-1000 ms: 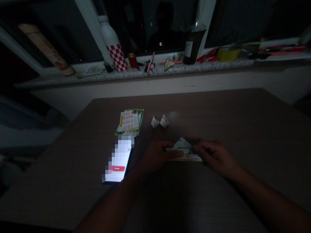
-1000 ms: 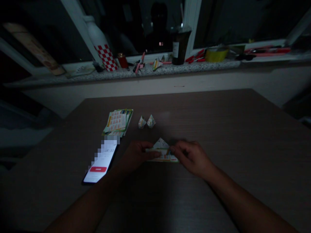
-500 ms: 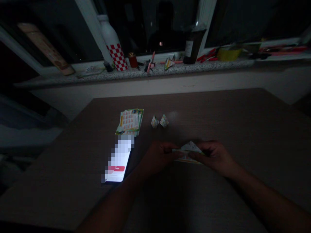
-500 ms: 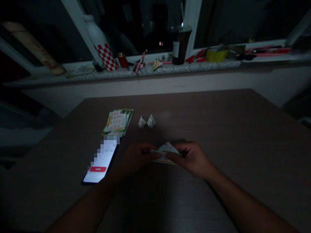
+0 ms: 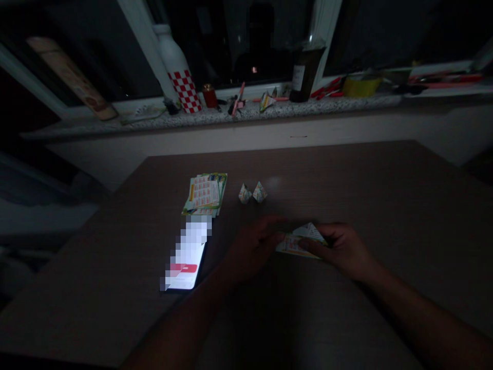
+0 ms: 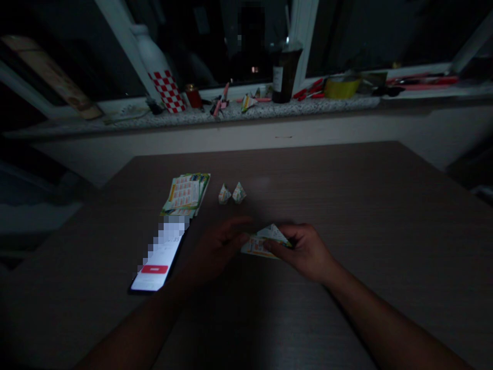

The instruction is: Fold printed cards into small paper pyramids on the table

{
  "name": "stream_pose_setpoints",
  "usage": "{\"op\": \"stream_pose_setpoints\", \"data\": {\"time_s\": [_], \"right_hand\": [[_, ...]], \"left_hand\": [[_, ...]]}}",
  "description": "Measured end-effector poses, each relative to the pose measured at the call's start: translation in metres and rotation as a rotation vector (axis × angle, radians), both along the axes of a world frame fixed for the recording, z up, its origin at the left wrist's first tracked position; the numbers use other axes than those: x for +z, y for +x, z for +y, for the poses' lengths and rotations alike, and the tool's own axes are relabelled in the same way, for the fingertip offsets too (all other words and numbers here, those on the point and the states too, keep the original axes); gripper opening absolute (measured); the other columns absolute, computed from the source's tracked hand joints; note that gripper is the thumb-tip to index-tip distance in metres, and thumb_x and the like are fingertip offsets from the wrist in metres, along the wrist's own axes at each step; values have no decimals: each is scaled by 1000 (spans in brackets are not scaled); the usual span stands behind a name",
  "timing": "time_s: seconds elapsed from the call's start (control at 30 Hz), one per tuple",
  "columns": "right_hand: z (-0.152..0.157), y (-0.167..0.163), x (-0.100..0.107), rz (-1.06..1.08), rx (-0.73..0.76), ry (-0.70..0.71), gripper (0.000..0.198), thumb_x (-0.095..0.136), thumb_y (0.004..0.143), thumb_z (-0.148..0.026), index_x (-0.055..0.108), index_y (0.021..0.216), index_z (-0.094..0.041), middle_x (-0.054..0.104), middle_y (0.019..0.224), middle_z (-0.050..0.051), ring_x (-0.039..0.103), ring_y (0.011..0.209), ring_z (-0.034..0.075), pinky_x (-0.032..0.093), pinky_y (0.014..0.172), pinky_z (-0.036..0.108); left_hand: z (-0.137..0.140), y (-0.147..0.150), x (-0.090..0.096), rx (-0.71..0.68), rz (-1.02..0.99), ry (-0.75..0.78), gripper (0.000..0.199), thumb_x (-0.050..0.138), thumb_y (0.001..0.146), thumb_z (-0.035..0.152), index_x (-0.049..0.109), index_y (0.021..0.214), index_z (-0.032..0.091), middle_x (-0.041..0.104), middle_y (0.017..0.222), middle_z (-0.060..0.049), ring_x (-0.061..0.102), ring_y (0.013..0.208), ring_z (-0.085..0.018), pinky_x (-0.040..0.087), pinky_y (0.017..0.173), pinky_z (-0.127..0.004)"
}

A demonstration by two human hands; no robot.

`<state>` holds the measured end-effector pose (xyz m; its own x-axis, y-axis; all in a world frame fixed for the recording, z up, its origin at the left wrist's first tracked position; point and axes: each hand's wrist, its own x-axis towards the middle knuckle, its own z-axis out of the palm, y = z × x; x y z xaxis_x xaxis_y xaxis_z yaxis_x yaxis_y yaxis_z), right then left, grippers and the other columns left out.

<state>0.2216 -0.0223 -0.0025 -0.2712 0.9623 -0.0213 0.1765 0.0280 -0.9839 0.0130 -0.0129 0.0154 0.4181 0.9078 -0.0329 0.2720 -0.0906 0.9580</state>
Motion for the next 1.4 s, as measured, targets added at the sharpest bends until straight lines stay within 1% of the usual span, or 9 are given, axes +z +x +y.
{"op": "stream_pose_setpoints", "data": {"time_s": [0.2, 0.27, 0.47, 0.67, 0.83, 1.0, 1.1, 1.23, 1.4], "right_hand": [[-1, -3, 1, 5, -50, 61, 18, 69, 74, -34, 72, 77, -17, 72, 72, 2, 65, 60, 15, 52, 55, 23], [-2, -4, 3, -10, -74, 102, 17, 69, 74, -33, 72, 76, -17, 72, 71, 2, 65, 58, 15, 52, 53, 23], [-2, -5, 6, -83, -117, 245, 14, 67, 74, -29, 72, 73, -16, 71, 66, 1, 63, 55, 14, 50, 50, 21], [-2, -4, 3, -118, -93, 305, 12, 67, 75, -28, 71, 72, -16, 70, 65, 1, 63, 55, 13, 48, 48, 20], [-2, -4, 1, -126, -84, 248, 17, 67, 75, -31, 70, 71, -16, 67, 62, 0, 59, 53, 12, 46, 48, 20], [-2, -4, -1, -62, -69, 75, 25, 67, 76, -39, 71, 77, -15, 67, 66, 1, 59, 56, 13, 47, 52, 22], [-3, -5, -2, -11, -58, -16, 29, 66, 76, -43, 71, 80, -15, 68, 70, 2, 60, 59, 14, 48, 55, 24], [-4, -6, -4, -36, -42, -20, 32, 66, 75, -46, 70, 76, -14, 65, 65, 1, 58, 57, 14, 46, 52, 24], [-3, -6, -4, -35, -24, -16, 29, 66, 76, -43, 71, 77, -15, 67, 68, 2, 59, 59, 14, 47, 54, 24]], "left_hand": [[-2, 0, 0, 160, 86, 230, 14, 61, 81, 26, 69, 90, 19, 72, 86, -1, 66, 80, -15, 50, 73, -24], [-2, 1, 0, 183, 134, 262, 14, 61, 81, 27, 71, 88, 20, 73, 85, -1, 66, 78, -15, 50, 75, -25], [-3, 3, -1, 181, 164, 253, 18, 62, 80, 31, 73, 91, 22, 74, 86, -1, 67, 77, -16, 51, 72, -25], [-3, 5, -2, 127, 169, 199, 18, 60, 82, 31, 73, 86, 20, 73, 78, 0, 64, 70, -14, 47, 66, -22], [-4, 6, -4, 76, 174, 174, 23, 52, 86, 32, 69, 86, 17, 67, 72, 1, 59, 66, -12, 42, 60, -21], [-7, 9, -6, 84, 167, 139, 27, 47, 88, 35, 66, 85, 16, 64, 71, 1, 57, 65, -12, 40, 59, -21], [-8, 13, -6, 139, 161, 141, 25, 54, 84, 37, 68, 83, 17, 67, 73, 0, 59, 68, -13, 42, 63, -22], [-9, 16, -7, 202, 162, 63, 25, 65, 75, 42, 69, 74, 17, 68, 69, 0, 60, 65, -13, 43, 58, -22], [-6, 13, -7, 169, 111, -71, 31, 63, 76, 45, 67, 70, 15, 62, 61, 1, 52, 55, -10, 36, 50, -20]]}}
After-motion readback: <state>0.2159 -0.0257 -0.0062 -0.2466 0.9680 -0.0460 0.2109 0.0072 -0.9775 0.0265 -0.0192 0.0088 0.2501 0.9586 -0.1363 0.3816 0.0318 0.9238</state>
